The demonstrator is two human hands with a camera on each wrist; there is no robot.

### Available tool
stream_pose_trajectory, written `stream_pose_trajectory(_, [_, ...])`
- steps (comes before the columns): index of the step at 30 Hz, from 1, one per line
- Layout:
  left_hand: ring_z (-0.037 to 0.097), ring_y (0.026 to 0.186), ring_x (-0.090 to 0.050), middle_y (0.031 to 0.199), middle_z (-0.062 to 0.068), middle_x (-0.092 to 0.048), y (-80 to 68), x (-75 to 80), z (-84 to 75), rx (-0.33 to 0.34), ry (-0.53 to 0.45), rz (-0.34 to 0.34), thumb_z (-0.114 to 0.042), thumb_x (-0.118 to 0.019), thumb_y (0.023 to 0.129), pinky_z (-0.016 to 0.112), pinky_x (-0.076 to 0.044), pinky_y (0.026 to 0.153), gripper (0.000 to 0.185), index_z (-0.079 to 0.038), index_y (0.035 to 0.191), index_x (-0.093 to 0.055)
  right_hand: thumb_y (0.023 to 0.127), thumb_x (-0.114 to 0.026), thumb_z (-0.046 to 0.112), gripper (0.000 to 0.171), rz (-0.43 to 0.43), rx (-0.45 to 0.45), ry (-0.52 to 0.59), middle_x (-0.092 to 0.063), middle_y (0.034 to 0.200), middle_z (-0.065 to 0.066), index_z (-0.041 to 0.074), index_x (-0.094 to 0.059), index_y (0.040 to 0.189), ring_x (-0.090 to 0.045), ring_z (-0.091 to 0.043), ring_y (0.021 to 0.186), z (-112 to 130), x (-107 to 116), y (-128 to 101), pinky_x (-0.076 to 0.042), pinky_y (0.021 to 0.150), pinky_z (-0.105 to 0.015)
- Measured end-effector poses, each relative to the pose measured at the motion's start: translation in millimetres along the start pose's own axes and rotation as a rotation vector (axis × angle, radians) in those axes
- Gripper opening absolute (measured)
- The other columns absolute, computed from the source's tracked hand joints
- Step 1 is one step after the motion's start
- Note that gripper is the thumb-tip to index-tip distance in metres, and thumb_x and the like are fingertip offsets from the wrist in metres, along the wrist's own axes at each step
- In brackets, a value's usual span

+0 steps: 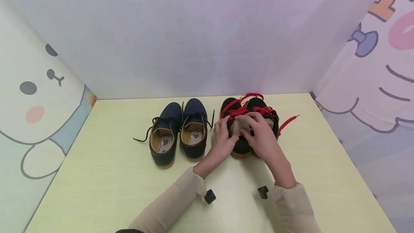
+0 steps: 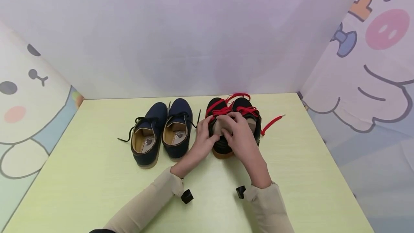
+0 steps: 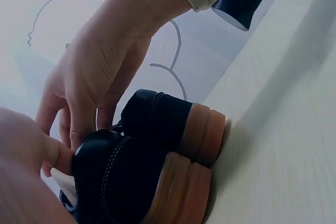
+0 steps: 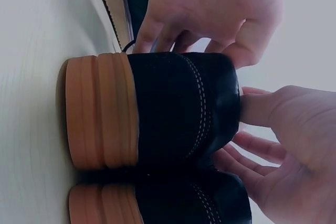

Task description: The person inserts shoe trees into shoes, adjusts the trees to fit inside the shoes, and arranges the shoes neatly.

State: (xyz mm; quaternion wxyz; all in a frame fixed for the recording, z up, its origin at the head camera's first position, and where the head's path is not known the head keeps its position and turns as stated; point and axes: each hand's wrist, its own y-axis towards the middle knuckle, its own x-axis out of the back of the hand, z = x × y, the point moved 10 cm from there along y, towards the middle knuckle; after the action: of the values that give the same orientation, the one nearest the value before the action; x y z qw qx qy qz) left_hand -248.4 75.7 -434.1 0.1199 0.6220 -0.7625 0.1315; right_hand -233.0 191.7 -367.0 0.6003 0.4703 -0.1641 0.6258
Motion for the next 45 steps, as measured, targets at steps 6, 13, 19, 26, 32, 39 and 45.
stream_pose_trajectory(6, [0.036, 0.154, -0.021, 0.167, 0.017, -0.018, 1.1, -0.6, 0.5, -0.004, 0.009, 0.007, -0.013, -0.056, 0.096, 0.06, -0.033, 0.121, 0.074, -0.01, 0.164, -0.025, 0.091, -0.078, 0.001, 0.043, -0.012, 0.01, -0.019, -0.057, 0.129, -0.023, 0.015, -0.068, 0.13, -0.066, -0.039, 0.105, 0, -1, 2, -0.059, 0.087, -0.054])
stream_pose_trajectory(13, [0.035, 0.155, -0.018, 0.167, 0.016, -0.017, 1.2, -1.9, 2.8, 0.01, 0.006, 0.006, -0.013, -0.055, 0.097, 0.06, -0.032, 0.121, 0.074, -0.011, 0.164, -0.024, 0.092, -0.078, 0.002, 0.041, -0.007, -0.008, -0.045, -0.054, 0.13, -0.023, 0.016, -0.067, 0.129, -0.066, -0.04, 0.106, -1, -6, 4, -0.061, 0.087, -0.053])
stream_pose_trajectory(19, [0.035, 0.156, -0.017, 0.167, 0.017, -0.016, 0.1, -2.1, 3.0, 0.018, 0.011, 0.006, -0.014, -0.054, 0.097, 0.06, -0.032, 0.121, 0.075, -0.012, 0.165, -0.022, 0.091, -0.079, 0.002, 0.036, -0.02, -0.013, -0.059, -0.053, 0.127, -0.021, 0.014, -0.068, 0.123, -0.066, -0.036, 0.094, 0, -8, 6, -0.061, 0.081, -0.049])
stream_pose_trajectory(26, [0.036, 0.149, -0.029, 0.161, 0.017, -0.027, 3.3, 5.6, 1.9, -0.03, 0.097, -0.029, -0.018, -0.059, 0.099, 0.057, -0.038, 0.118, 0.068, -0.013, 0.161, -0.032, 0.089, -0.079, -0.001, 0.036, -0.051, 0.007, -0.051, -0.056, 0.127, -0.018, 0.012, -0.072, 0.121, -0.068, -0.035, 0.098, 3, -7, 5, -0.062, 0.083, -0.047])
stream_pose_trajectory(32, [0.034, 0.141, -0.044, 0.153, 0.017, -0.04, 6.5, 13.3, -2.1, -0.114, 0.237, -0.05, -0.023, -0.064, 0.103, 0.053, -0.044, 0.114, 0.059, -0.014, 0.157, -0.041, 0.086, -0.082, -0.003, 0.038, -0.092, 0.016, -0.056, -0.061, 0.127, -0.014, 0.011, -0.074, 0.12, -0.071, -0.031, 0.093, 4, -5, 1, -0.062, 0.082, -0.046])
stream_pose_trajectory(39, [0.034, 0.139, -0.044, 0.15, 0.016, -0.042, 10.9, 15.2, -1.8, -0.088, 0.253, -0.051, -0.021, -0.07, 0.098, 0.052, -0.045, 0.111, 0.064, -0.017, 0.156, -0.043, 0.088, -0.081, 0.001, 0.031, -0.126, 0.008, -0.089, -0.063, 0.112, -0.008, 0.012, -0.077, 0.116, -0.068, -0.022, 0.072, 6, -2, -5, -0.06, 0.068, -0.039])
stream_pose_trajectory(45, [0.035, 0.138, -0.044, 0.149, 0.017, -0.041, 12.7, 17.2, -1.9, -0.07, 0.254, -0.051, -0.024, -0.071, 0.096, 0.053, -0.044, 0.111, 0.067, -0.017, 0.156, -0.043, 0.089, -0.081, 0.003, 0.028, -0.141, -0.003, -0.137, -0.065, 0.106, -0.005, 0.014, -0.079, 0.114, -0.063, -0.018, 0.062, 7, -3, -8, -0.054, 0.056, -0.034])
